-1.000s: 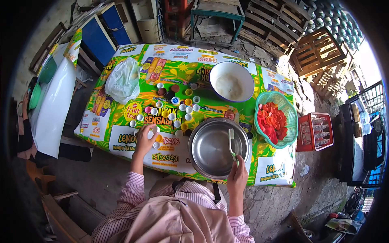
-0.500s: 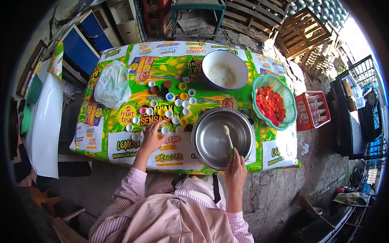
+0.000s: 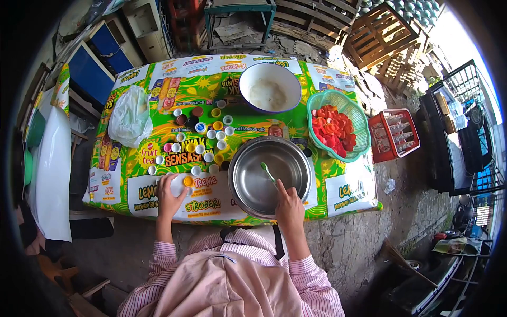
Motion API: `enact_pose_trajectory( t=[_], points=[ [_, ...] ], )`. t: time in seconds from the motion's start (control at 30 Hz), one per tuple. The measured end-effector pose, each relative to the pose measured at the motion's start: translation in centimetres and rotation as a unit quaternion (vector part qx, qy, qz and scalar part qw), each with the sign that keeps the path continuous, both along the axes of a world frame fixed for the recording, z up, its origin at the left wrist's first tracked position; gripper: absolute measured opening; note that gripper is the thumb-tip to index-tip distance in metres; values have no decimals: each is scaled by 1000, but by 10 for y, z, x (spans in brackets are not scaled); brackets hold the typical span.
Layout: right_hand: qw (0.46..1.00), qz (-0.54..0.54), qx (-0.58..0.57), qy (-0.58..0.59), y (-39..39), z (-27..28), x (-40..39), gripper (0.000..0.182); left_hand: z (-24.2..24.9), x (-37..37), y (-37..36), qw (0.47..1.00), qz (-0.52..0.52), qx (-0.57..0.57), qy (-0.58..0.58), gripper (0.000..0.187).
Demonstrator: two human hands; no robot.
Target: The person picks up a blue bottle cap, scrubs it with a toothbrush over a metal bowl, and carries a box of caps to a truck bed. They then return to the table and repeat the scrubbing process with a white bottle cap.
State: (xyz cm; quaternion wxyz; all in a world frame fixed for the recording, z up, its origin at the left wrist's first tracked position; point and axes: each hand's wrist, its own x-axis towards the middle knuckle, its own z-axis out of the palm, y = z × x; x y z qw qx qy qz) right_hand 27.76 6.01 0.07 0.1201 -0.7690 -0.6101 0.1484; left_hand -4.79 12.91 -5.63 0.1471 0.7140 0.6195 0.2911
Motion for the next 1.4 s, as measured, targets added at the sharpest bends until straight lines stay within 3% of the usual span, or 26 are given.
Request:
enact_pose_trajectory(
  t=[0.33,0.57,0.63,0.7,0.77,0.83,0.9,1.03,1.1,1.17,1.23,1.3,1.4],
  points=[
    [999,36,-19,-8,-3,0,21,42,-19,32,-25,991,72,-7,112,41],
    [999,43,-4,10,-7,4,38,34,-12,32,-27,996,86,10,6,54],
    [999,36,-4,-4,-6,6,43,34,-2,35,-24,990,89,0,-107,60],
    [998,51,-4,37,-6,12,45,33,4,41,-23,990,94,-16,-106,66],
    [999,37,-5,6,-7,14,45,34,5,47,-19,956,73,-21,-284,70],
    [997,34,22,59,-7,15,48,35,20,58,-17,964,60,-6,-260,72],
    [998,42,10,44,-6,14,47,35,30,67,-14,973,20,47,-225,73],
    [995,81,22,48,1,10,40,34,38,74,-11,983,-13,39,-182,75],
    [996,86,19,31,7,6,34,34,44,82,-12,979,-19,34,-201,76],
    [996,90,19,12,10,7,34,34,46,88,-11,954,-49,25,-296,80],
    [997,73,-3,-7,8,9,36,34,50,92,-12,954,-77,11,-291,77],
    [996,87,6,29,6,16,42,33,54,106,-11,903,-120,15,-413,74],
    [994,87,16,60,0,20,47,33,64,121,-8,874,-138,-32,-465,64]
  ],
)
